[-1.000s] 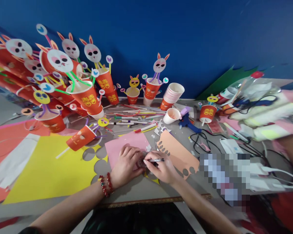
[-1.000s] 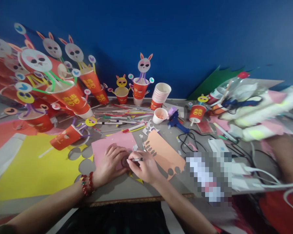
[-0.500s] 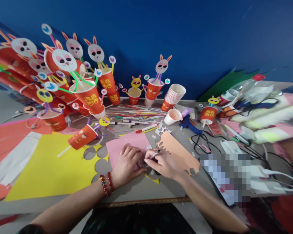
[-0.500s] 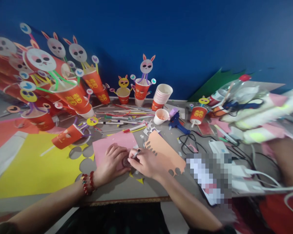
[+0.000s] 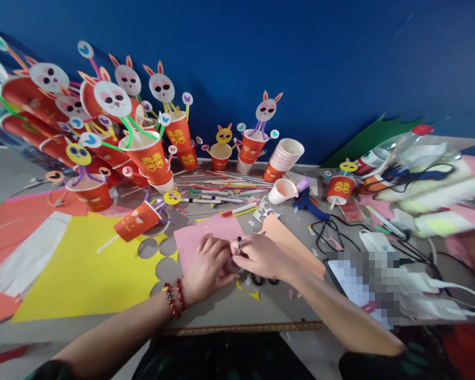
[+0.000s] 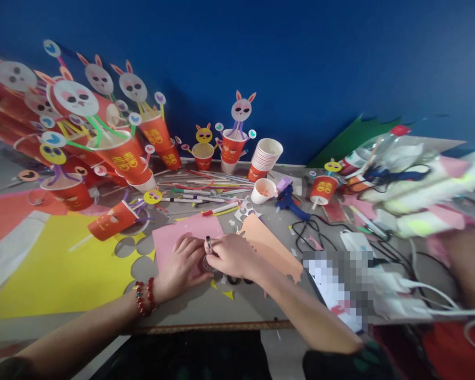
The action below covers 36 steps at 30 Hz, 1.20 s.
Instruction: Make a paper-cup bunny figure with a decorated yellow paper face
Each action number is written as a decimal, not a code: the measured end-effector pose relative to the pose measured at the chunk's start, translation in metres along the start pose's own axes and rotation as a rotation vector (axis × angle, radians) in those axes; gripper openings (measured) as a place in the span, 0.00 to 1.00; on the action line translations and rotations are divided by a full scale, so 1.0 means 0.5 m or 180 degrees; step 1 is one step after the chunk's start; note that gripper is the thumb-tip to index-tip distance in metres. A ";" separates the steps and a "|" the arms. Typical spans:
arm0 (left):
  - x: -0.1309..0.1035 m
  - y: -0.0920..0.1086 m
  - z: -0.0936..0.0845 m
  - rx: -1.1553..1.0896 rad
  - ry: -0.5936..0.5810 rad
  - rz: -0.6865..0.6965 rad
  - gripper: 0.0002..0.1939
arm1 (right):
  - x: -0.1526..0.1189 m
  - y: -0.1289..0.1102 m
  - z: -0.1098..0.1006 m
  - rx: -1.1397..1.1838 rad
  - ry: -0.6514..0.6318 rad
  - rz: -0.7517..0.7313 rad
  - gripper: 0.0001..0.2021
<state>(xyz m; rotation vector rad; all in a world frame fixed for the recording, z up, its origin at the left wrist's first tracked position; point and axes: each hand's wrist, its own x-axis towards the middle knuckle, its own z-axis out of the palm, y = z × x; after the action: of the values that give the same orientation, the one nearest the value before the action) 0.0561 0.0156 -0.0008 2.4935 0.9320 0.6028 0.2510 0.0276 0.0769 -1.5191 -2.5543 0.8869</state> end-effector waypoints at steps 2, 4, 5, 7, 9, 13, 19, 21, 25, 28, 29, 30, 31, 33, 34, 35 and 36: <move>-0.001 -0.001 0.002 0.0024 0.0032 0.0015 0.22 | 0.004 -0.004 -0.003 -0.0139 -0.0070 -0.0011 0.05; -0.002 -0.002 0.003 0.0062 0.0056 0.0030 0.22 | 0.007 -0.008 -0.003 -0.0262 -0.0134 -0.0022 0.06; -0.002 -0.002 0.004 0.0085 0.0066 0.0035 0.22 | 0.008 -0.009 -0.003 -0.0327 -0.0153 -0.0033 0.06; -0.003 -0.004 0.006 0.0123 0.0088 0.0041 0.23 | 0.011 -0.011 -0.001 -0.0457 -0.0151 -0.0098 0.07; -0.005 -0.006 0.009 0.0146 0.0107 0.0053 0.23 | 0.012 -0.012 0.001 -0.0550 -0.0119 -0.0192 0.07; -0.008 -0.012 0.017 0.0070 0.0126 0.0046 0.23 | 0.009 -0.017 0.005 -0.0660 -0.0037 -0.0359 0.07; -0.008 -0.009 0.020 -0.0087 0.0125 -0.0108 0.24 | -0.008 -0.022 0.017 -0.0841 0.0164 -0.0576 0.06; -0.007 -0.006 0.017 -0.0084 0.0101 -0.0115 0.24 | -0.012 -0.020 0.020 -0.0866 0.0215 -0.0627 0.06; -0.006 -0.001 0.011 -0.0115 0.0072 -0.0144 0.26 | -0.013 -0.015 0.023 -0.0902 0.0218 -0.0692 0.08; -0.007 0.000 0.009 -0.0112 0.0048 -0.0169 0.27 | -0.012 -0.011 0.025 -0.0909 0.0221 -0.0724 0.08; -0.007 0.000 0.008 -0.0108 0.0057 -0.0175 0.27 | -0.012 -0.010 0.026 -0.0902 0.0218 -0.0740 0.08; -0.008 0.000 0.008 -0.0109 0.0068 -0.0183 0.26 | -0.013 -0.009 0.027 -0.0896 0.0215 -0.0758 0.08; -0.008 0.000 0.008 -0.0118 0.0082 -0.0184 0.26 | -0.013 -0.008 0.028 -0.0891 0.0215 -0.0776 0.08; -0.008 -0.001 0.008 -0.0148 0.0096 -0.0184 0.25 | -0.014 -0.006 0.028 -0.0864 0.0231 -0.0825 0.09; -0.009 -0.001 0.007 -0.0165 0.0098 -0.0179 0.26 | -0.015 -0.006 0.028 -0.0836 0.0242 -0.0858 0.09; -0.009 -0.001 0.006 -0.0178 0.0092 -0.0172 0.26 | -0.015 -0.005 0.028 -0.0799 0.0253 -0.0898 0.10; -0.008 -0.001 0.006 -0.0184 0.0088 -0.0169 0.26 | -0.017 -0.005 0.028 -0.0760 0.0264 -0.0942 0.10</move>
<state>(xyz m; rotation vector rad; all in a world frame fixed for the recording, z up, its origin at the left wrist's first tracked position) 0.0543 0.0125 -0.0045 2.4074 0.9738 0.6396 0.2489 0.0136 0.0684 -1.1464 -2.8015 0.4901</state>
